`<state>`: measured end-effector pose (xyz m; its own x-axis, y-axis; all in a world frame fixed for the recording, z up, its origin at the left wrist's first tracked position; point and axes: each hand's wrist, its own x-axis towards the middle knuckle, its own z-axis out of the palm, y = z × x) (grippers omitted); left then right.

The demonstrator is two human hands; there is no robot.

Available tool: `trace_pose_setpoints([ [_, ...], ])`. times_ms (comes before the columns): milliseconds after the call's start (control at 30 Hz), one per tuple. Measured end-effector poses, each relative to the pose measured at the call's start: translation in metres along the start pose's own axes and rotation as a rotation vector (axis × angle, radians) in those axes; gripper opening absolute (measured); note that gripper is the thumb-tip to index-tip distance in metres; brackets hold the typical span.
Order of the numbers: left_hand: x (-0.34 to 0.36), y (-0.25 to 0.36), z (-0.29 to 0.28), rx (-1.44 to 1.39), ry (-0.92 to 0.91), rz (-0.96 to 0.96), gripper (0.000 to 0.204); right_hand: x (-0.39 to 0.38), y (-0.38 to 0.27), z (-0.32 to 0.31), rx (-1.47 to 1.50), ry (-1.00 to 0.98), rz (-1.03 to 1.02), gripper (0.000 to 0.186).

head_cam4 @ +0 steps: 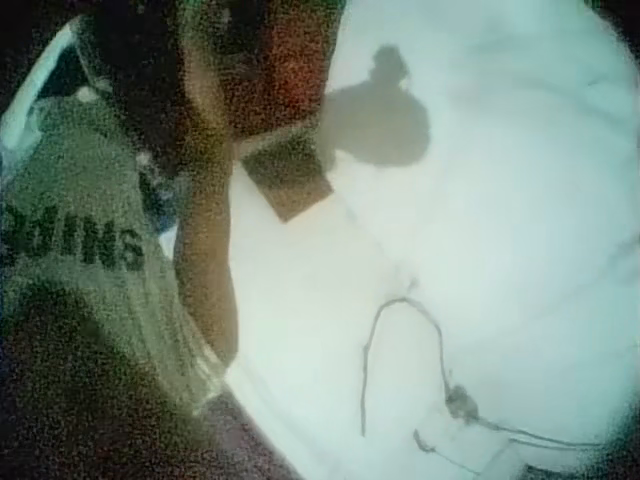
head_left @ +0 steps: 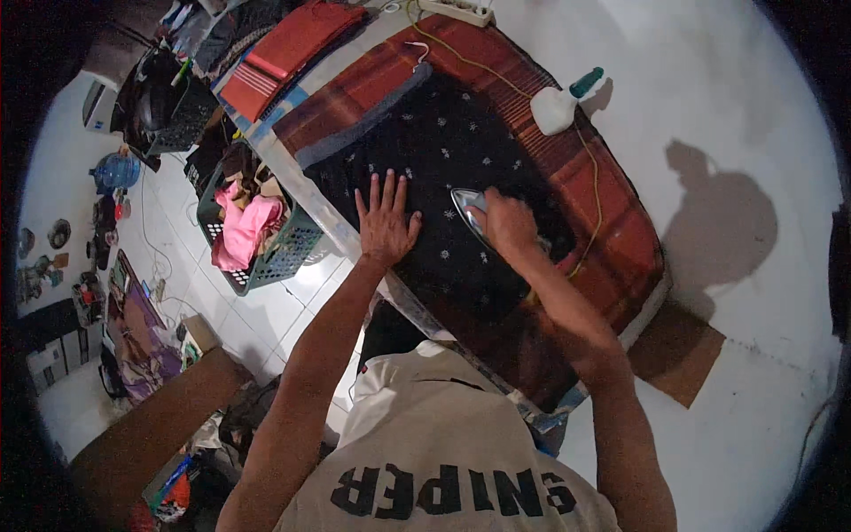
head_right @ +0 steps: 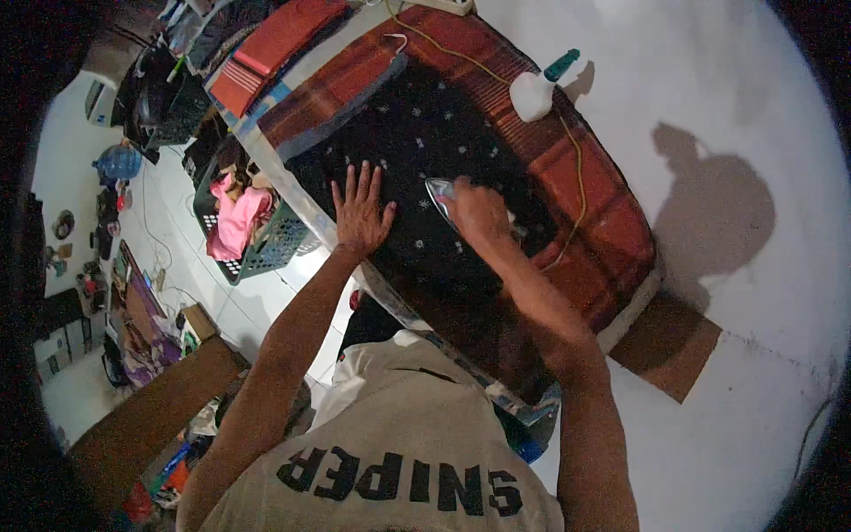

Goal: The person takes a pair of shorts from a basket, spreads them on an ironing surface, sprays them with liquid from a bottle, and irons them using an iron.

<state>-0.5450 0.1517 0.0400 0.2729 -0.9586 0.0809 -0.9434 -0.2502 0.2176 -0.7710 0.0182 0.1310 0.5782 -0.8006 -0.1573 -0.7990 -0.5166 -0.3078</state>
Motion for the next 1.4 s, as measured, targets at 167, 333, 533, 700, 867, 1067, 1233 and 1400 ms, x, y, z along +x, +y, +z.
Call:
trace_pose_setpoints([
  [167, 0.005, 0.006, -0.005, -0.033, -0.034, -0.017, 0.077, 0.054, 0.078, -0.025, -0.102, 0.082, 0.048, 0.045],
  [333, 0.005, 0.007, 0.004, -0.049, -0.053, -0.022, 0.079, 0.055, 0.104, -0.043, -0.029, -0.031, 0.107, 0.046],
  [533, 0.008, 0.000, -0.001, -0.039, -0.037, -0.036, 0.080, 0.067, 0.035, -0.012, -0.068, 0.003, -0.040, 0.045],
  [700, 0.012, 0.003, 0.001, -0.073, -0.046, -0.015, 0.080, 0.065, 0.055, -0.018, -0.042, 0.022, -0.094, 0.046],
  [867, 0.005, -0.004, 0.000, -0.059, -0.034, -0.056, 0.080, -0.025, 0.073, -0.021, 0.024, -0.214, -0.020, 0.043],
  [1067, 0.006, -0.001, 0.007, -0.057, -0.029, -0.027, 0.080, 0.036, 0.075, -0.024, -0.136, 0.006, 0.008, 0.044],
  [1233, -0.002, -0.015, 0.011, -0.054, -0.006, -0.028, 0.080, 0.043, 0.094, -0.019, -0.037, 0.056, 0.081, 0.057],
  [1400, 0.003, -0.002, 0.008, -0.055, 0.010, -0.046, 0.078, -0.027, 0.144, -0.040, -0.171, 0.088, 0.247, 0.055],
])
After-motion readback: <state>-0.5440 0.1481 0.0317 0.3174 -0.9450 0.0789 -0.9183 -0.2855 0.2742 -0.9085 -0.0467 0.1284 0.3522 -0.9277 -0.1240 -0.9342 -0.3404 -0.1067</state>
